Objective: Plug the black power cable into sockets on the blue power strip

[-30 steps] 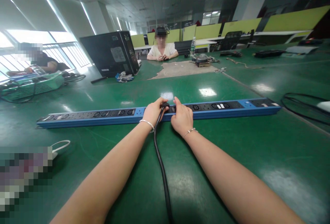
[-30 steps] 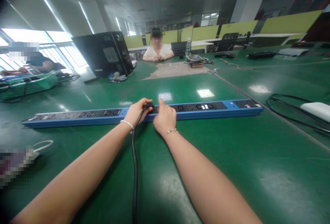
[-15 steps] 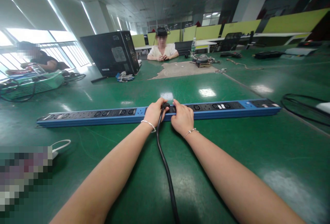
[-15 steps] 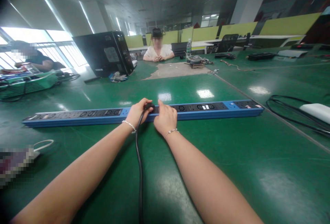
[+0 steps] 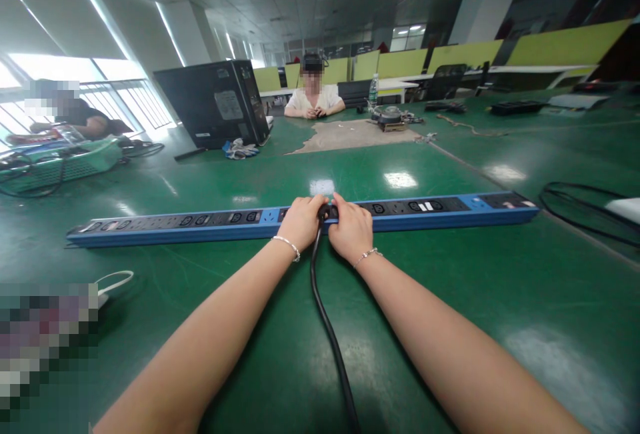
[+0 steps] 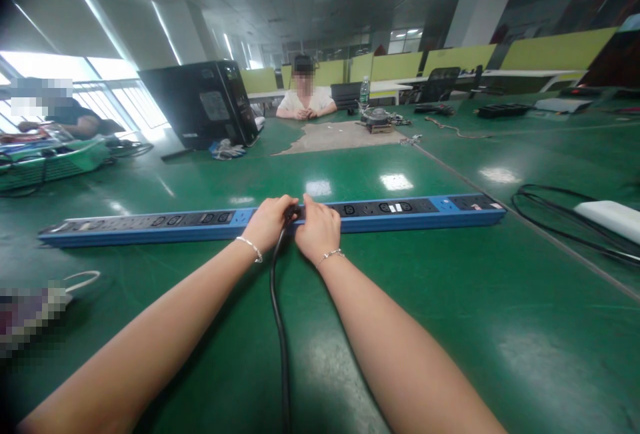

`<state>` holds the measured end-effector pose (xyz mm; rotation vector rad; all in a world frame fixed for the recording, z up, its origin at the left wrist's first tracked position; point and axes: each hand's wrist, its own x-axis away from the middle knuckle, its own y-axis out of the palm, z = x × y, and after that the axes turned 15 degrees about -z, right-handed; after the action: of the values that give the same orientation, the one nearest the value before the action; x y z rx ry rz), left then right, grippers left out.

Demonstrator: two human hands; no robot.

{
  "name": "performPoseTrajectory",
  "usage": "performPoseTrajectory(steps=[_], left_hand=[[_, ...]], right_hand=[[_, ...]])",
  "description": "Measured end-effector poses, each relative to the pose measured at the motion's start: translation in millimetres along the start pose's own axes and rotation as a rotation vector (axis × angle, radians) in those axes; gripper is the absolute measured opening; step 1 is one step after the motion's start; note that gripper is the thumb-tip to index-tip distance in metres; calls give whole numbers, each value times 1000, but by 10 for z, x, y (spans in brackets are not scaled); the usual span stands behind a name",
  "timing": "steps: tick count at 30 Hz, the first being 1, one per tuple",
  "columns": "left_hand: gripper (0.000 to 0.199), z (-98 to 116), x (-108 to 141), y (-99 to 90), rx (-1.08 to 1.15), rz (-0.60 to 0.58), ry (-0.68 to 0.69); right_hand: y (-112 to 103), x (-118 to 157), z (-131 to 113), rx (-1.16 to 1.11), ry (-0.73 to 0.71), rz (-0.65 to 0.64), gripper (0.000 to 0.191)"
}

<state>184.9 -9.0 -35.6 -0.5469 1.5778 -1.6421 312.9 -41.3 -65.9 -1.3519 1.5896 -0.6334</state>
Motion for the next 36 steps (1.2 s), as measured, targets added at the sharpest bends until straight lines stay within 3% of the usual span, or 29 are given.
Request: performPoseTrajectory(steps=[7,11,14,19,23,36], left_hand=[[36,-105,103,83,-10,32,25],[45,-161,192,146,-74,27,75],[56,-241,236,155,-107,54,3],[64,-354,281,85,-147,15,-193],[60,-370,292,60,-155,-35,-184],[66,-376,302,125,-183,41,-164]], right_hand=[[-11,19,-25,-19,-37,41,58],[-32,35,-49,17,-264,17,61],[-49,28,-73,67,-350,-27,48],[-51,11,-124,124,-339,-13,38],[-33,1,-128,152,-337,-3,38],[24,11,-95,82,-311,13,36]])
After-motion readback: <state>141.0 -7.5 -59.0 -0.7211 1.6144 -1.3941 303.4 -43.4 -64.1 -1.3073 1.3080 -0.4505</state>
